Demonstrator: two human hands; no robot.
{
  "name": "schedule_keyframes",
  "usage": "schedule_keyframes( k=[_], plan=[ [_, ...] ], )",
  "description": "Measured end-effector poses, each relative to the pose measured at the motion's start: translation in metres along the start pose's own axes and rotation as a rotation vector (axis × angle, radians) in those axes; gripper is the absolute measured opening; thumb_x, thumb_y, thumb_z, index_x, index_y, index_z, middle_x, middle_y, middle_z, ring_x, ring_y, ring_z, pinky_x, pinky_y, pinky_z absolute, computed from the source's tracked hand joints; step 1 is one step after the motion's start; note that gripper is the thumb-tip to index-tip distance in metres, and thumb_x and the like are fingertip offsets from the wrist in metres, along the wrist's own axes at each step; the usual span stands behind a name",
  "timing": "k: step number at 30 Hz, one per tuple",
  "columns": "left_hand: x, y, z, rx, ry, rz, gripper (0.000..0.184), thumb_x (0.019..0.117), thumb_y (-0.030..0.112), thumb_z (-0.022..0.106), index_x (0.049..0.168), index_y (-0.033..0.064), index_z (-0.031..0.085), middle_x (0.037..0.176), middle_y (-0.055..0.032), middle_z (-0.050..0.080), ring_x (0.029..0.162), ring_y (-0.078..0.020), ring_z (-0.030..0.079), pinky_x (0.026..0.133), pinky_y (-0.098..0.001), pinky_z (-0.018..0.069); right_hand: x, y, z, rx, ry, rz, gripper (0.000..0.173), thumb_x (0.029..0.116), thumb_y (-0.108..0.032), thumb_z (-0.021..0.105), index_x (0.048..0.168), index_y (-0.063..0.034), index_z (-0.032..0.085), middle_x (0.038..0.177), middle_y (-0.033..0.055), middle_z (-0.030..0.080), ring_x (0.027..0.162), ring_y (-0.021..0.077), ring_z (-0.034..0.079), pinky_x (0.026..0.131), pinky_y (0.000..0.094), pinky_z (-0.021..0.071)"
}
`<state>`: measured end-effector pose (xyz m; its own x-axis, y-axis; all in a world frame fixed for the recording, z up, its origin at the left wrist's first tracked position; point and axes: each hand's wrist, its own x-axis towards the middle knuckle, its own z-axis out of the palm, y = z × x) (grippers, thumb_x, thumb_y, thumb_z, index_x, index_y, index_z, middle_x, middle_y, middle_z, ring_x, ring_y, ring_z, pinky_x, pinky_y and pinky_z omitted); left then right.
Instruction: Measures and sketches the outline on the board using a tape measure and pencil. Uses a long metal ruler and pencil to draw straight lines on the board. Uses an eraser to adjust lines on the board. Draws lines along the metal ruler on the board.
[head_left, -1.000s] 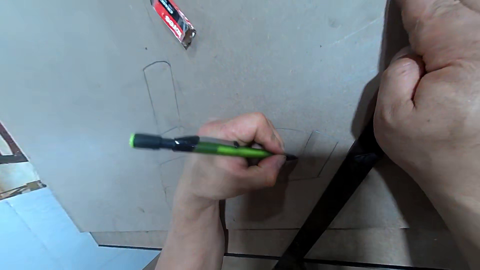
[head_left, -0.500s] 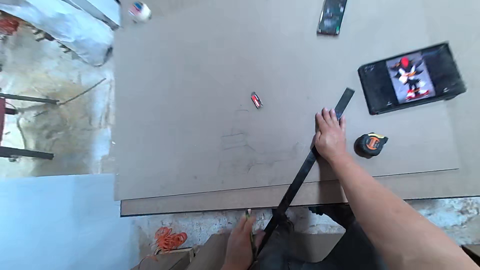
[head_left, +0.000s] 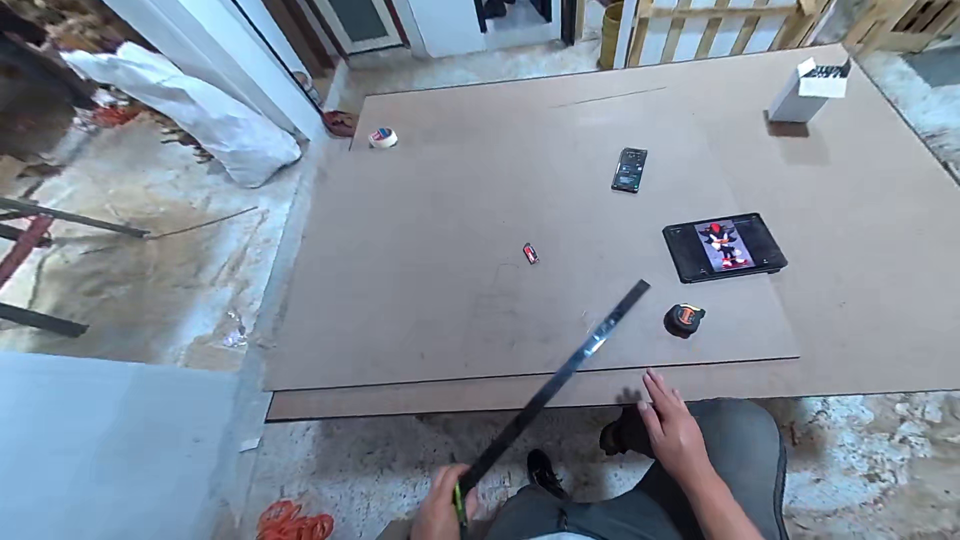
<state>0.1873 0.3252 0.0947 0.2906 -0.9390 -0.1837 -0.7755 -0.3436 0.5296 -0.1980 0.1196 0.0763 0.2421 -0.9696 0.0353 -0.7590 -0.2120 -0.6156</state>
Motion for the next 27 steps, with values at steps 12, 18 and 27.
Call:
schedule_keyframes(
  k=[12,18,27],
  plan=[
    [0.091,0.057,-0.076,-0.452,0.262,0.007,0.044,0.1003,0.046,0.059,0.12,0.0062,0.063,0.08,-0.0048,0.065,0.057,-0.0143,0.059,0.052,-0.0351,0.054,-0.159,0.007,-0.076,0.061,0.271,0.234,0.046,0.1068,-0.03,0.043,0.142,-0.0071,0.061,0.142,0.0098,0.063,0.132,0.0193,0.06,0.113,0.042,0.0487],
    [0.038,0.074,0.004,-0.669,-0.115,-0.142,0.038,0.1062,0.035,0.05,0.118,0.0023,0.066,0.074,-0.0046,0.065,0.06,-0.0153,0.059,0.057,-0.0328,0.0526,-0.223,0.053,-0.097,0.127,0.24,0.375,0.046,0.1068,-0.024,0.046,0.144,0.0013,0.056,0.139,0.0183,0.063,0.129,0.0242,0.062,0.113,0.0436,0.0481],
    [-0.061,0.086,0.111,-0.324,-0.155,-0.628,0.039,0.0976,0.046,0.065,0.097,0.0078,0.072,0.078,-0.0085,0.066,0.069,-0.0225,0.063,0.07,-0.0477,0.0542,-0.196,0.149,-0.126,0.177,-0.173,0.367,0.044,0.1069,-0.025,0.048,0.144,-0.0042,0.058,0.134,0.0125,0.068,0.124,0.0202,0.065,0.111,0.0427,0.0495]
  ],
)
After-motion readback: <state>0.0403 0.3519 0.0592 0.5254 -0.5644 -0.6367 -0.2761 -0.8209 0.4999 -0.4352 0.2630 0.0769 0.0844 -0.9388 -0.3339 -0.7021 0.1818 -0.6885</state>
